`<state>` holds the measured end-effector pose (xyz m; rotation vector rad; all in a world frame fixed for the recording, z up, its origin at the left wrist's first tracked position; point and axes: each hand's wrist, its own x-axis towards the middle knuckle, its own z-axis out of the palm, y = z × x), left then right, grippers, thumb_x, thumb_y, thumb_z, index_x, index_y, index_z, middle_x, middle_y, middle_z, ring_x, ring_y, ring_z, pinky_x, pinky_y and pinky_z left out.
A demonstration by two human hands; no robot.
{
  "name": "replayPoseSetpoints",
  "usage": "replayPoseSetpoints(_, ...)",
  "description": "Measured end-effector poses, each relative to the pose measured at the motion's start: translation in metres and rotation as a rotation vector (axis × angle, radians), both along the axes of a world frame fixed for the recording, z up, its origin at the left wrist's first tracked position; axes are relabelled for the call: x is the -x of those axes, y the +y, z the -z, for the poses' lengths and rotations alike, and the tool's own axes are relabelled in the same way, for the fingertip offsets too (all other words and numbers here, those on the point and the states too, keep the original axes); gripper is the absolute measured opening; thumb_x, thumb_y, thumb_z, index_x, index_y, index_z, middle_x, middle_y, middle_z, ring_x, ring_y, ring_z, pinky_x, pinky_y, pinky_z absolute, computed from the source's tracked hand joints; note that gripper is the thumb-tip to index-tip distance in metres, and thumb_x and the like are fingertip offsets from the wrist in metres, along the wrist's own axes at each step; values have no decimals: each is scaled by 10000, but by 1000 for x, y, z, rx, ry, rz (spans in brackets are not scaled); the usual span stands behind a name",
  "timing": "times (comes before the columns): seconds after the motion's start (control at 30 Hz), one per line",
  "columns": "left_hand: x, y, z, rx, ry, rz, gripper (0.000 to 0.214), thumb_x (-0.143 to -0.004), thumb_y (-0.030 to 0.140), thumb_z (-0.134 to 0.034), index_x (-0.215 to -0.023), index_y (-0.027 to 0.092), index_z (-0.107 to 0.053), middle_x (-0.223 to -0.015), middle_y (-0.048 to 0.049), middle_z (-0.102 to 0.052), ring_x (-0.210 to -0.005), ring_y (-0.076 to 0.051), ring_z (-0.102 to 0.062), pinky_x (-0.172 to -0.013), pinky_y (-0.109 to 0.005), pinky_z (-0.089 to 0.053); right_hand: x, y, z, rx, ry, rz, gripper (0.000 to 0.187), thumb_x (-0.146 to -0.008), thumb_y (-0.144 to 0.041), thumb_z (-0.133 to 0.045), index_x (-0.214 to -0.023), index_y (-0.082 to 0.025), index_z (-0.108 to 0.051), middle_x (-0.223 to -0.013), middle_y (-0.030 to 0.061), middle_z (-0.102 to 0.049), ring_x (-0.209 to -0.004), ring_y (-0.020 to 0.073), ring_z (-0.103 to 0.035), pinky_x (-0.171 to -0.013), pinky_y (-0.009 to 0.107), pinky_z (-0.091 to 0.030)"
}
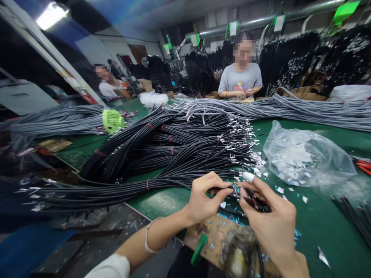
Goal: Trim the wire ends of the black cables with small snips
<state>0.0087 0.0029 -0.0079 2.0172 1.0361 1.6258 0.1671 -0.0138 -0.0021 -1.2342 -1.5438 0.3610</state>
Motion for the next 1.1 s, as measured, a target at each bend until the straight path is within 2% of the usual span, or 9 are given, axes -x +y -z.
replayPoseSetpoints(0.3,2,0,0,36,13,7,107,-768,198,-658,-744,104,-703,-603,-32,-596,-503,-92,-488,-454,-201,-406,-4,-3,4,-77,-177,38,351,-752,-285,-669,-1100,-259,-629,-844,-8,-749,-639,178,-695,-689,318,-580)
replayPoseSetpoints(0.43,1,0,1,35,16,13,114,-768,200,-659,-742,99,-704,-607,-40,-608,-504,-97,-498,-458,-207,-409,-4,-3,5,-60,-181,72,303,-738,-299,-675,-1038,-259,-665,-835,5,-748,-668,197,-700,-698,331,-574)
replayPoseSetpoints(0.53,1,0,2,29,28,9,116,-778,214,-653,-750,113,-703,-621,-42,-623,-523,-107,-515,-471,-215,-421,-6,2,4,99,40,0,286,-705,-307,-698,-983,-239,-688,-806,18,-744,-670,195,-698,-668,313,-579)
replayPoseSetpoints(0.63,3,2,2,25,54,56,122,-808,204,-620,-771,123,-704,-678,-55,-647,-584,-122,-554,-523,-226,-464,-9,10,2,385,356,-143,279,-650,-306,-735,-901,-189,-697,-748,41,-732,-595,173,-672,-522,257,-549)
replayPoseSetpoints(0.73,7,5,0,22,149,182,164,-854,176,-550,-799,127,-697,-755,-69,-663,-663,-135,-582,-607,-239,-496,-10,15,0,648,569,-289,264,-617,-254,-731,-852,-143,-682,-632,28,-684,-359,63,-478,-307,171,-337)
replayPoseSetpoints(0.83,10,7,-3,30,255,275,195,-876,164,-509,-816,116,-688,-740,-69,-646,-670,-142,-573,-624,-246,-480,-8,18,0,760,644,-402,230,-620,-211,-701,-829,-125,-663,-531,-13,-615,-295,-2,-280,-289,146,-181)
replayPoseSetpoints(0.9,11,8,-6,60,283,279,207,-884,180,-500,-815,115,-685,-710,-63,-633,-638,-139,-559,-602,-243,-461,-8,19,-1,718,612,-377,213,-621,-223,-716,-803,-125,-666,-531,-12,-613,-317,11,-330,-302,146,-218)
replayPoseSetpoints(0.97,11,7,-8,95,271,263,223,-892,201,-495,-802,120,-681,-690,-56,-633,-619,-135,-554,-592,-239,-449,-8,19,-2,611,523,-287,220,-625,-256,-739,-800,-135,-682,-599,18,-662,-405,64,-483,-344,164,-340)
replayPoseSetpoints(1.1,10,5,-10,135,192,195,240,-890,216,-503,-767,117,-684,-672,-53,-644,-593,-128,-549,-568,-233,-429,-9,13,-10,429,332,-267,298,-682,-305,-715,-948,-173,-696,-728,41,-720,-598,163,-644,-494,244,-519)
